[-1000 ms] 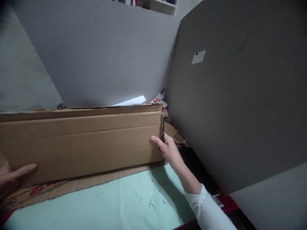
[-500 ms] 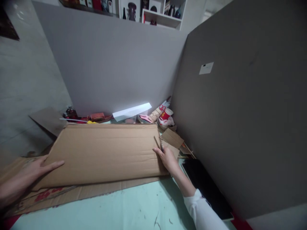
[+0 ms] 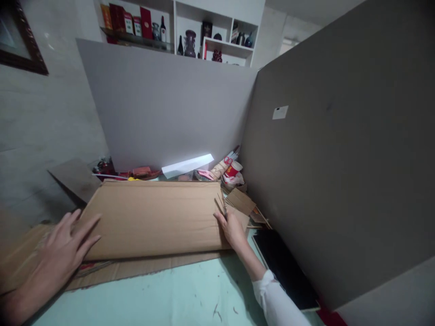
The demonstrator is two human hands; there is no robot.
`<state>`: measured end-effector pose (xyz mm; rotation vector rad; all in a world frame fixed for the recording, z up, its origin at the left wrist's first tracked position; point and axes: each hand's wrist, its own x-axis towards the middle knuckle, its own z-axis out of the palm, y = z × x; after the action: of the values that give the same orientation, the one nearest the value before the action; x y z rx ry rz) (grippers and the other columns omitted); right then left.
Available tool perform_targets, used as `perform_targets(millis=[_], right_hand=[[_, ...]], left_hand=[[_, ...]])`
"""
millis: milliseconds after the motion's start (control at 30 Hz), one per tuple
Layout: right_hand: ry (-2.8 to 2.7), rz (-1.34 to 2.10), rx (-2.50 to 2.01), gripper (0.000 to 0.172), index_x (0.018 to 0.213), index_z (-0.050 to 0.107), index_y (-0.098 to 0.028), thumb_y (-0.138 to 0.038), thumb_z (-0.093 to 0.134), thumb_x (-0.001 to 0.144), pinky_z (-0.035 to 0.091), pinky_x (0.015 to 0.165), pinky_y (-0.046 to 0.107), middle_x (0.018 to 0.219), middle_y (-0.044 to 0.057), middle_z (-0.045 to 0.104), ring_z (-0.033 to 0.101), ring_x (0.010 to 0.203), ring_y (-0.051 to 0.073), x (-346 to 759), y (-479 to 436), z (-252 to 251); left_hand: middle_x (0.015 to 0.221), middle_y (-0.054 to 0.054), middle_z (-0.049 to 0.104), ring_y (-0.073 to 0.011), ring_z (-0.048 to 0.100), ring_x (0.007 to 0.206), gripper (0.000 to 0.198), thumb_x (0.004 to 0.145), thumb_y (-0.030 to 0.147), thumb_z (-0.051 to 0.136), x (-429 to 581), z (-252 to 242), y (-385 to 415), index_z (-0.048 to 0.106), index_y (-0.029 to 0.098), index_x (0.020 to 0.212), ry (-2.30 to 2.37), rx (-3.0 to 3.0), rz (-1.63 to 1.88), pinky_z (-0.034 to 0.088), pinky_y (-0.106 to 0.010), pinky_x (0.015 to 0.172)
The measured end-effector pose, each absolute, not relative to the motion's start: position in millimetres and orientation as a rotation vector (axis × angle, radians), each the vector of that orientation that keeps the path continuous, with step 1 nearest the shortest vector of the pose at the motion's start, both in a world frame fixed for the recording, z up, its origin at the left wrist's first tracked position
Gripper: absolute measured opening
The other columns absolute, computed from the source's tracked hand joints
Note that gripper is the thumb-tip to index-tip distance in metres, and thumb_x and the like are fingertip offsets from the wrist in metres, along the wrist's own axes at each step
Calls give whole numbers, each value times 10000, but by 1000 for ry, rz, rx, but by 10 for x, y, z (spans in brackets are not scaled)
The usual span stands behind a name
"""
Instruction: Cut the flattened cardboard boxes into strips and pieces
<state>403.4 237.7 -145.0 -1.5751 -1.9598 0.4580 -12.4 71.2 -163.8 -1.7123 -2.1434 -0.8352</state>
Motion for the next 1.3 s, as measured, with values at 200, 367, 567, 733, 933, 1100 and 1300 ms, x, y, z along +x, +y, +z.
perform_targets(millis=[200,367,567,733,933,1100,1300], right_hand=[[-2010,343,-1596,261,964,646,-155,-377,517,1006,516,812,355,929,52,708,677,878,197,4013,2355,-1437],[-2050,119,-1590,293,1112,592,-147,-389,509,969,497,715,357,899,123,710,684,869,304,4087,2201,-1349],[-2393,-52,-1207,287,1182,583,-189,-212,520,903,520,913,405,1324,155,613,554,1226,301,3981,1742,-1223],[-2827,-205,-704,516,1337,503,-74,-35,484,823,556,937,381,1429,209,541,488,1324,299,3825,1567,-1221],[-2712,-682,-478,493,1354,495,18,21,431,865,624,727,359,1306,230,647,612,1204,318,3844,1751,-1401],[-2540,-784,-443,490,1295,570,-18,51,389,846,620,714,328,1202,216,709,682,1113,276,3809,1820,-1234],[-2287,-742,-467,498,1151,653,-55,47,391,741,627,690,321,1032,160,774,754,944,257,3835,1733,-548]], left_hand=[[1534,-161,463,-365,429,1409,687,927,473,525,138,-1822,610,383,163,1523,-1505,-2085,-325,363,-538,1130],[1465,-134,546,-341,533,1331,543,943,380,467,153,-1619,677,529,168,1439,-1610,-2198,-177,502,-440,1037],[1508,-80,495,-321,524,1337,536,972,426,456,41,-1533,701,426,312,1495,-1842,-2318,-160,577,-452,936],[1520,-63,487,-320,512,1348,505,996,401,404,75,-1562,684,404,352,1498,-1864,-2316,-167,597,-496,890],[1451,-132,565,-324,565,1301,528,938,178,417,92,-1601,688,487,187,1462,-1568,-2249,-178,570,-476,956],[1269,-147,703,-260,695,1131,571,798,-45,346,40,-1380,748,658,91,1256,-1358,-2084,-352,582,-383,946],[1172,-136,747,-296,690,1105,296,919,136,504,-36,-399,744,681,150,1157,-1238,-1813,-759,502,-525,1036]])
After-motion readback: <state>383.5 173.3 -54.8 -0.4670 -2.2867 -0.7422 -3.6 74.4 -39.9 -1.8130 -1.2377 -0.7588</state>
